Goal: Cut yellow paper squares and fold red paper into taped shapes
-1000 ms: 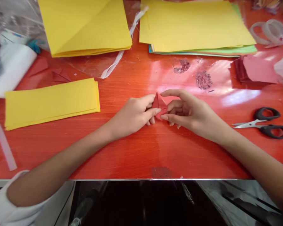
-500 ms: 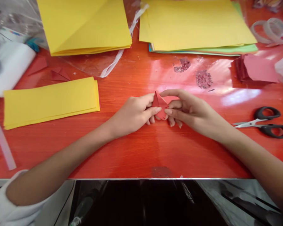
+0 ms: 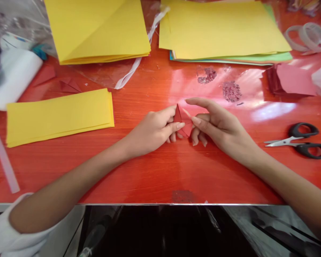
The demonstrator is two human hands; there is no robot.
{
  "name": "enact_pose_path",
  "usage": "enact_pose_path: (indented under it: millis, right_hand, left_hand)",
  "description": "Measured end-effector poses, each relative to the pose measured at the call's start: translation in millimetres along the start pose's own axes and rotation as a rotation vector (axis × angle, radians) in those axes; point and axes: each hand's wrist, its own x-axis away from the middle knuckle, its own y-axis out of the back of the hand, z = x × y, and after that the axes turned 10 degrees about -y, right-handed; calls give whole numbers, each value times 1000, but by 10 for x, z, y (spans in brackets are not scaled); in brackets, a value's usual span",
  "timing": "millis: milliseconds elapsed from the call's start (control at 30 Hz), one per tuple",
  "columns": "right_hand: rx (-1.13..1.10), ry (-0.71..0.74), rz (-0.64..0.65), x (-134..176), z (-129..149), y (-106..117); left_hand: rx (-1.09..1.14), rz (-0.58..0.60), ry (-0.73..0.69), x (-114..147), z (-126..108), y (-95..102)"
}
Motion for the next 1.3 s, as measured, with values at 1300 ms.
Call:
enact_pose_path:
  millis: [1300]
  right_hand:
    - [68,-46,35,16,52,-20]
  left_hand:
    - [63,-45,106,10,-41,-25]
